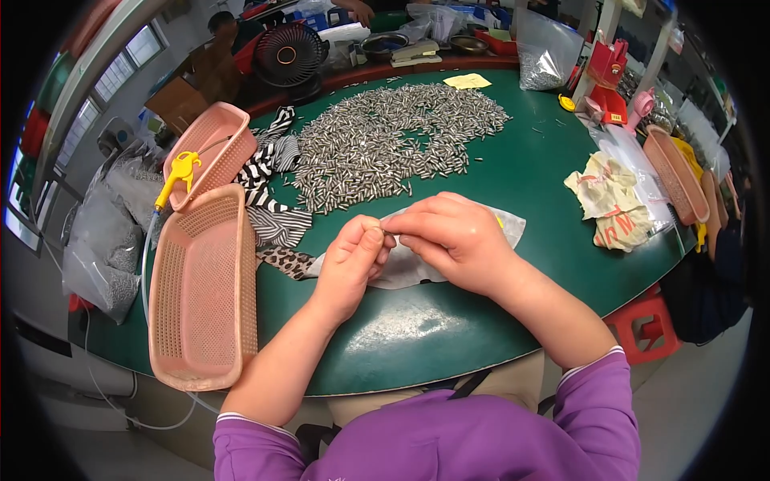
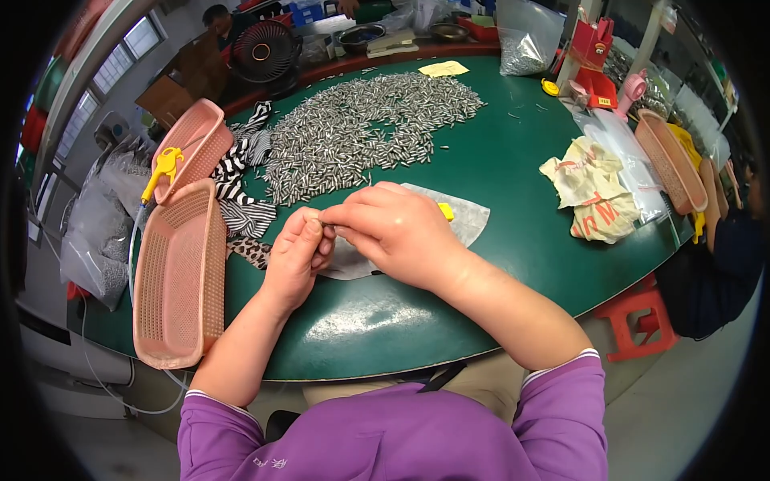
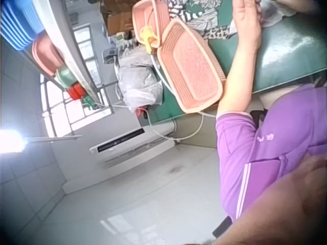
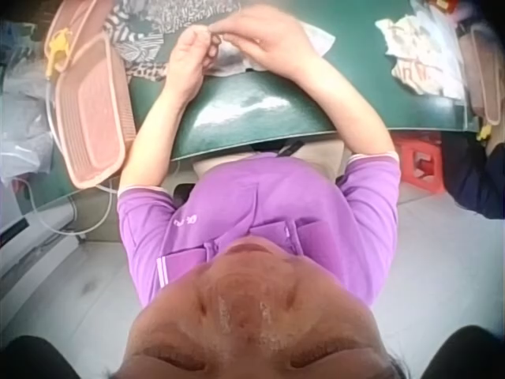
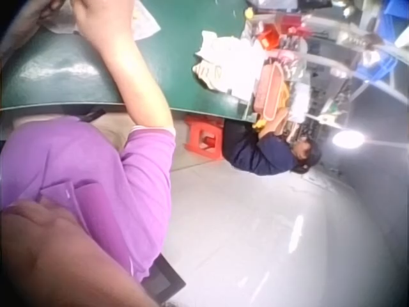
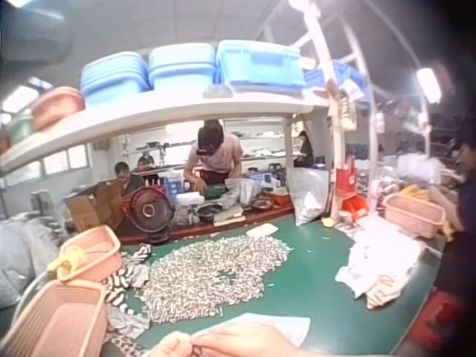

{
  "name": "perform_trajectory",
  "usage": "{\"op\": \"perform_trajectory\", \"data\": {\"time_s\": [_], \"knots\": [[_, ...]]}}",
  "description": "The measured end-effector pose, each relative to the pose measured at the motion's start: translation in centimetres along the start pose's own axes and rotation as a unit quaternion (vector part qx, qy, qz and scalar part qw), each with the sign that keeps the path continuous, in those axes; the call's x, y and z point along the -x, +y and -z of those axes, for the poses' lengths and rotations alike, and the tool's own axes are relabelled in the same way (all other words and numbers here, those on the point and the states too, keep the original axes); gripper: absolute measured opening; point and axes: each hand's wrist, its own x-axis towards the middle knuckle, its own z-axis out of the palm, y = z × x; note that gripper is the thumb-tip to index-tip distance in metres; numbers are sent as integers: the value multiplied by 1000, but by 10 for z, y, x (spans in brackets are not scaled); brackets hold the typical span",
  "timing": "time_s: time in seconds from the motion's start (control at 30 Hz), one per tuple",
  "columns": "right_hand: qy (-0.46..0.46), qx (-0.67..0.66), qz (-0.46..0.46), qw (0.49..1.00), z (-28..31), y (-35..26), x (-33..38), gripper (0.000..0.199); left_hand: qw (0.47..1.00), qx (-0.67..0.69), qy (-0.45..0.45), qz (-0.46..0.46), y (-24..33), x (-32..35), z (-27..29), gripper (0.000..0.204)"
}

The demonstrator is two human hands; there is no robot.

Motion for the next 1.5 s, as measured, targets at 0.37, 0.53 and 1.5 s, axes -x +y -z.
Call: {"op": "perform_trajectory", "data": {"time_s": [0.37,0.53,1.5], "knots": [[32,-67,-49,996,-1,3,0,17,1000,25,-18,-6,1,1,0,15],[5,-121,-88,989,3,-4,-2,16,999,24,27,-22,1,2,-1,11],[21,80,32,996,4,6,-2,21,996,-52,35,-61,1,3,-3,10]]}}
